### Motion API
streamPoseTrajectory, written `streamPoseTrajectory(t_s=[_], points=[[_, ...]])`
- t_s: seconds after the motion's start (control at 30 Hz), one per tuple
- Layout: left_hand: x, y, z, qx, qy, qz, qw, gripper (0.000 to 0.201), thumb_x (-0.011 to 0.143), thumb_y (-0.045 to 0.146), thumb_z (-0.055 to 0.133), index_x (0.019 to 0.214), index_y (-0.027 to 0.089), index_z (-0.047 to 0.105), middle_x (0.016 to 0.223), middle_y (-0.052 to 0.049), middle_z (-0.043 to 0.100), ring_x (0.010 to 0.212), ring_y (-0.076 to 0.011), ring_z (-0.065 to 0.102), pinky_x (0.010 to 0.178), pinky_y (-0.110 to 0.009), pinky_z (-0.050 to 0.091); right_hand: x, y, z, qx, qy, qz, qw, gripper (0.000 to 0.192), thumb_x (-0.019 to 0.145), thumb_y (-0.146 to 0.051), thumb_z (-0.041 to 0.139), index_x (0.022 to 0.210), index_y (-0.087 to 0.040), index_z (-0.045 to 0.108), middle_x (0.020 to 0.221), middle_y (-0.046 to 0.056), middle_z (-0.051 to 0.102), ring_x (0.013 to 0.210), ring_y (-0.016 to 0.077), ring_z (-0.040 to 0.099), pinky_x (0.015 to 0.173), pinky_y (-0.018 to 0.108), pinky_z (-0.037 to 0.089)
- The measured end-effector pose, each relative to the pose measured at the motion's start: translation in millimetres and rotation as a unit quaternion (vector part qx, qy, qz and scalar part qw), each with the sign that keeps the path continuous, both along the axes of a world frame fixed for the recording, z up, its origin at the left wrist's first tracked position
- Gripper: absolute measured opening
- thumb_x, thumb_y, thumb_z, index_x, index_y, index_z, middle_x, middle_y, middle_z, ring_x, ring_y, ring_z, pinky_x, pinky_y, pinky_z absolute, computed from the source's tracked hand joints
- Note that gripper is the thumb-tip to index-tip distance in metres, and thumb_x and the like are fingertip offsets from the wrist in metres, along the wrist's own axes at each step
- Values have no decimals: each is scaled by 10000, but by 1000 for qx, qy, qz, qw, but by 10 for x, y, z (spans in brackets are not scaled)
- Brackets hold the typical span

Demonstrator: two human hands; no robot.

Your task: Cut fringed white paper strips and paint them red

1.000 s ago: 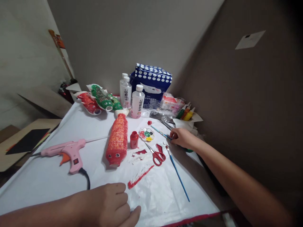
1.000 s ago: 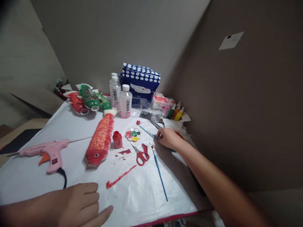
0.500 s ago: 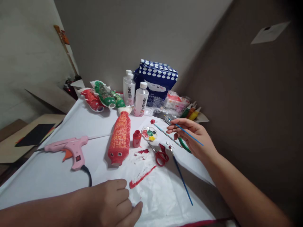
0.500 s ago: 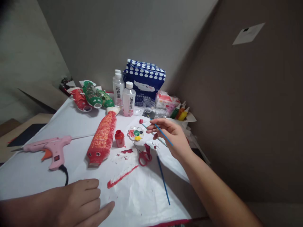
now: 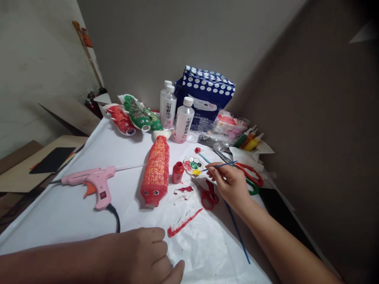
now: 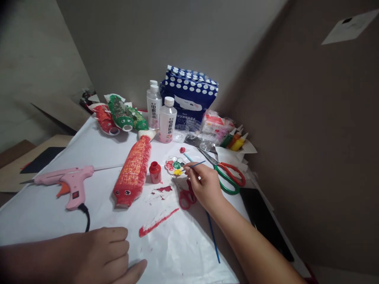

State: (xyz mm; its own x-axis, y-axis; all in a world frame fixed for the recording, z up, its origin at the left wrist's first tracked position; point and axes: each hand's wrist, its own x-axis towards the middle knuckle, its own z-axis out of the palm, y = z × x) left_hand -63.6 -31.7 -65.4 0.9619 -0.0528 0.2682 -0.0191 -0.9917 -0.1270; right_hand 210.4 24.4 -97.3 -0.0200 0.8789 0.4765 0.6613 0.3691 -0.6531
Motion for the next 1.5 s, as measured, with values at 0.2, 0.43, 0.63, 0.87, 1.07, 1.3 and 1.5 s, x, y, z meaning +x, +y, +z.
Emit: streamPoseTrajectory(t_s=[0.2,0.43,0.63,0.87,1.07,1.3,1.5], points=[[1,-27,-125,-6,6,27,1000,337,808,266,649,1113,120,648,635,-3,617,501,-167,468,500,-360,444,10,12,-36,14,-52,9,999,174,914,-228,519,911,-209,691,878,81,759,739,224,716,683,328,568],[-3,-28,-117,-22,13,35,999,339,849,222,581,1158,93,633,686,-30,639,579,-177,534,572,-376,484,21,18,-50,25,-62,12,998,167,915,-233,524,911,-213,689,874,69,760,733,216,714,699,321,567],[2,58,13,10,4,36,999,276,854,192,585,1099,86,653,663,-25,651,526,-157,533,529,-344,496,14,23,-60,29,-65,10,997,171,914,-219,520,914,-220,690,895,67,762,747,219,715,701,320,563],[39,96,-133,5,-50,85,995,272,820,70,552,1076,72,643,642,-17,614,551,-164,541,541,-355,496,38,19,-78,38,-62,19,997,159,912,-194,528,923,-217,685,901,62,757,779,212,710,708,306,552],[77,111,-399,-1,-156,111,981,229,797,66,540,1010,44,620,596,-6,563,508,-148,478,542,-359,485,30,19,-94,44,-50,22,998,145,904,-186,547,904,-209,691,883,61,754,775,208,706,692,301,540],[67,100,-350,-33,-105,179,978,209,847,135,518,1031,80,600,606,5,587,520,-155,528,586,-346,506,10,-283,278,87,17,-2,996,91,917,-234,581,900,-227,671,866,52,710,688,184,674,617,294,525],[61,75,-392,-62,-28,249,966,178,858,248,543,969,140,629,632,1,621,554,-186,592,603,-369,507,-55,-693,511,123,22,130,984,202,860,-44,584,966,-207,638,808,31,661,746,188,645,691,316,518]])
